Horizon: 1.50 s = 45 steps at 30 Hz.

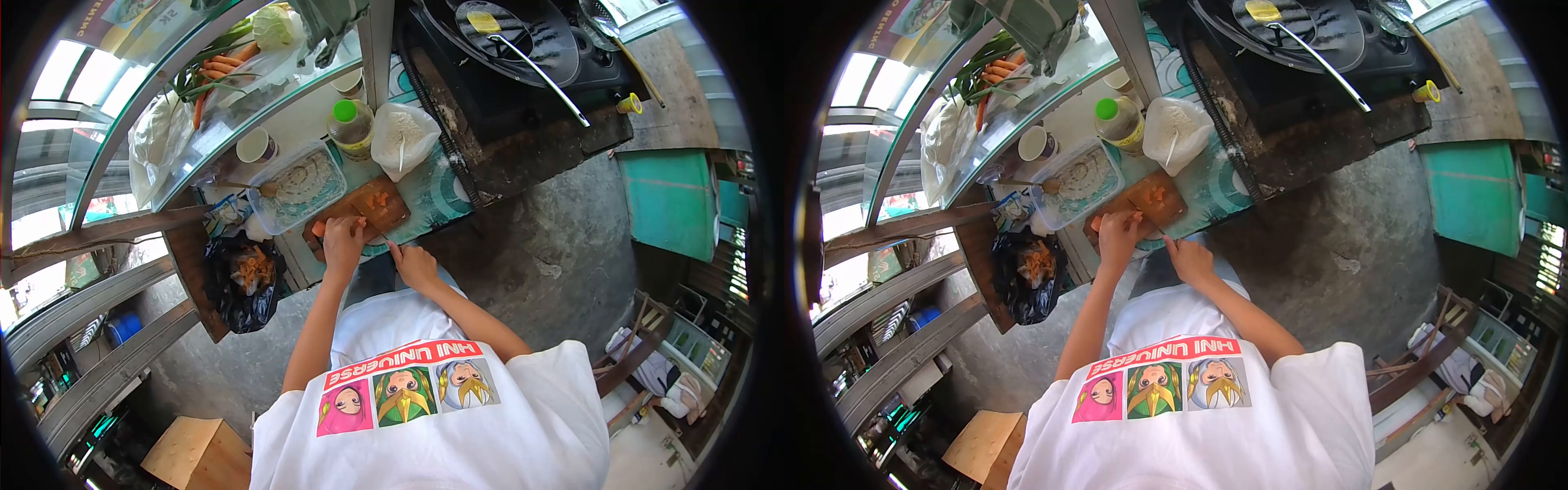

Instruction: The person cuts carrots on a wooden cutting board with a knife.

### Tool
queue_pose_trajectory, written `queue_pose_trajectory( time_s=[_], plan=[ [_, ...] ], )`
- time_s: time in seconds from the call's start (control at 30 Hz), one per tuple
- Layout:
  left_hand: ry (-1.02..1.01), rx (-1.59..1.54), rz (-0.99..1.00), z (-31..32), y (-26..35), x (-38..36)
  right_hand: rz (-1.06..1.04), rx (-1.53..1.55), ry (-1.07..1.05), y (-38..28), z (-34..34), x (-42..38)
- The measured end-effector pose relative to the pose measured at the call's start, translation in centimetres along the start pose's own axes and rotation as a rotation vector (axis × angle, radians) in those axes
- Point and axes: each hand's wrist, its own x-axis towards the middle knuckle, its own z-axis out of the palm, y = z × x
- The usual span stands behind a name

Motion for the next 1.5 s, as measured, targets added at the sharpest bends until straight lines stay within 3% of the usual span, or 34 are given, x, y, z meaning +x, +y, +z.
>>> queue_pose_trajectory(
  time_s=[0.13, 0.2, 0.33, 0.4, 0.53, 0.6, 0.73, 0.8, 1.03, 1.1, 1.13, 1.2, 1.5],
  plan=[
    [0.016, -0.002, -0.001, -0.2, 0.1, 0.0, -0.023, 0.088, 0.072, 1.2, 0.4, 1.0],
    [-0.009, 0.000, -0.037, -0.4, 0.5, 0.0, 0.475, 0.761, -0.646, 1.6, -1.2, 2.2],
    [-0.018, 0.013, -0.021, -0.6, 0.5, 0.3, 0.564, 0.925, -0.639, 1.2, -2.5, 2.2],
    [0.005, -0.026, -0.002, -0.8, 0.8, 0.5, 0.319, 0.667, -0.330, 1.5, -2.3, 2.2],
    [-0.007, 0.020, -0.036, -1.4, 1.2, 1.7, 0.321, 0.526, -0.352, 2.5, -3.8, 2.1],
    [0.032, -0.095, -0.128, -1.6, 1.6, 2.2, 0.176, 0.199, -0.101, 2.1, -4.6, 1.4],
    [0.020, 0.011, -0.053, -1.0, 1.3, 1.1, 0.105, -0.030, 0.084, 0.7, -5.9, 0.0],
    [-0.072, 0.092, -0.181, -0.3, 1.2, 0.1, 0.010, -0.134, 0.218, 0.6, -6.1, -0.3],
    [-0.014, 0.177, -0.079, 0.2, 1.1, -0.1, -0.026, -0.104, 0.280, 1.2, -6.1, -0.8],
    [0.051, 0.136, 0.096, -0.2, 1.6, 0.0, 0.001, -0.089, 0.242, 1.1, -6.3, -0.8],
    [0.055, 0.136, 0.093, -0.3, 2.1, -0.1, -0.004, -0.091, 0.241, 1.2, -6.3, -0.9],
    [0.009, 0.265, 0.313, -0.1, 3.3, -0.8, 0.006, -0.075, 0.243, 1.2, -6.4, -0.9],
    [-0.004, 0.320, 0.137, 2.3, 2.3, -1.0, 0.054, -0.077, 0.216, 2.5, -8.4, -2.2]
  ],
)
